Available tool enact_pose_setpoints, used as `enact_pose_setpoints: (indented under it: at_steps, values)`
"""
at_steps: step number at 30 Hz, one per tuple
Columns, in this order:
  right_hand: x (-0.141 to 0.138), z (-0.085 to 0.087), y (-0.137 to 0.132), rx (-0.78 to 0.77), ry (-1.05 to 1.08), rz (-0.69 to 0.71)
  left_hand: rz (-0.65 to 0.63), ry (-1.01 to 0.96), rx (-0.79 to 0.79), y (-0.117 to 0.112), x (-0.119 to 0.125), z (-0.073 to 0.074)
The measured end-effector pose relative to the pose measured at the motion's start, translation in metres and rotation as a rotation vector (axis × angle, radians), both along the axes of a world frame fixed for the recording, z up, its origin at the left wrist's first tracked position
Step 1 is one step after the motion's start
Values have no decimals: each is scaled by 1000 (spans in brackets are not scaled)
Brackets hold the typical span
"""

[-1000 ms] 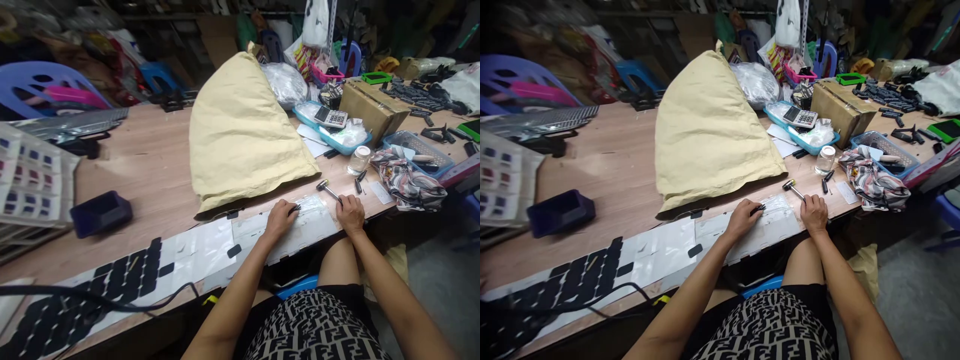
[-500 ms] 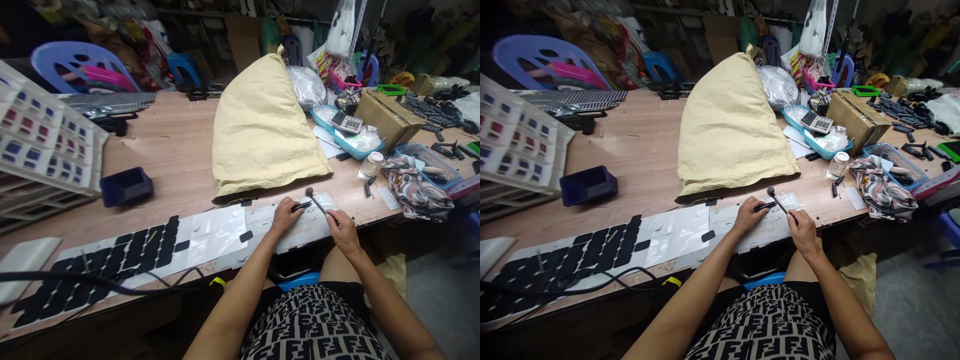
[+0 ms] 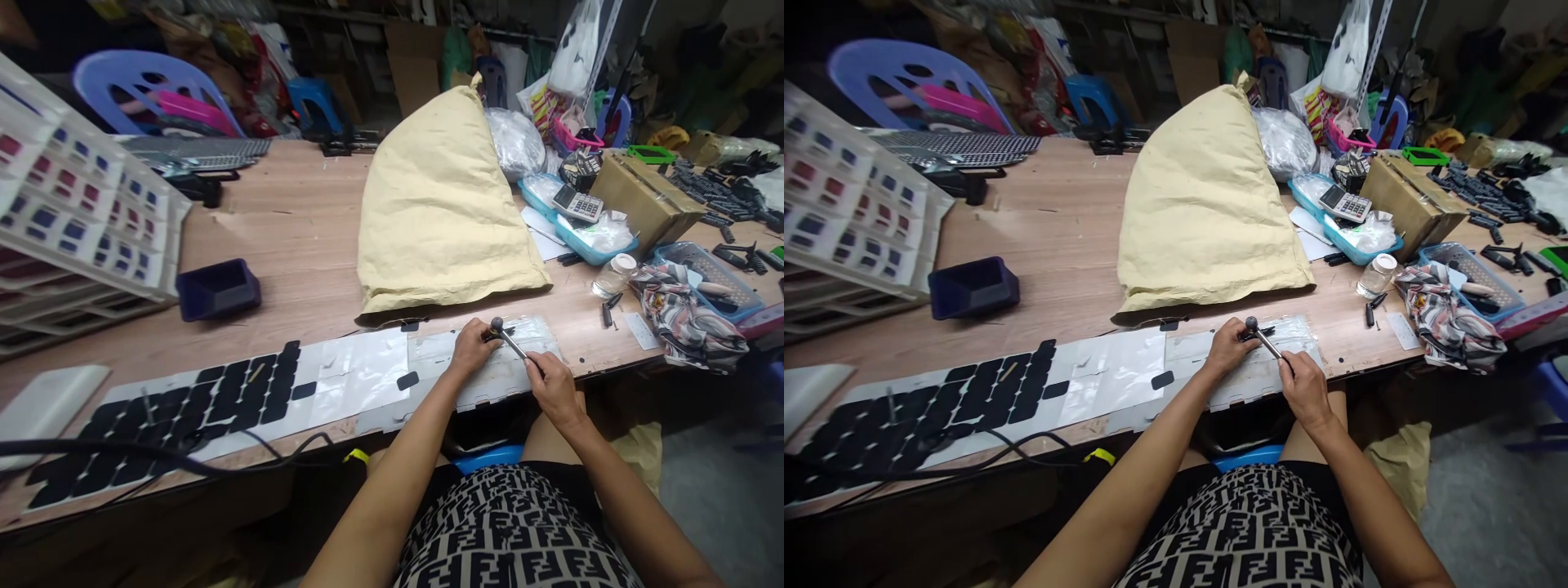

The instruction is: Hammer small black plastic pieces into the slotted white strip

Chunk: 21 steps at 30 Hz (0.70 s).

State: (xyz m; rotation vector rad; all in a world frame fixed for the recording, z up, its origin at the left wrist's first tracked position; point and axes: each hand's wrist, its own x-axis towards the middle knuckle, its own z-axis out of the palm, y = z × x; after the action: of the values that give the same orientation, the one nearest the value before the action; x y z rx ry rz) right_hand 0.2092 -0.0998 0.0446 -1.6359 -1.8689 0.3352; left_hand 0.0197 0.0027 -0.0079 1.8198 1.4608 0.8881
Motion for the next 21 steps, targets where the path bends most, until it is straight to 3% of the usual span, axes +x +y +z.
enact_pose_setpoints:
  at_steps: [6, 11, 13, 16, 19, 21]
  values:
    - [16, -8, 13, 20, -74, -19, 11, -26, -26, 3, 1, 2]
    - [65, -13, 42, 110, -316, -246, -10, -18, -7, -1, -2, 12]
    - [83, -18, 51, 117, -426, -339, -45, -30, 47, -21, -7, 18]
    - [97, -30, 55, 134, -524, -406, -213, -19, 123, -75, -16, 19]
    - [99, -39, 55, 147, -561, -434, -412, 76, 86, -132, -24, 5]
    - [97, -41, 55, 149, -566, -436, -449, 168, 2, -158, -27, -11]
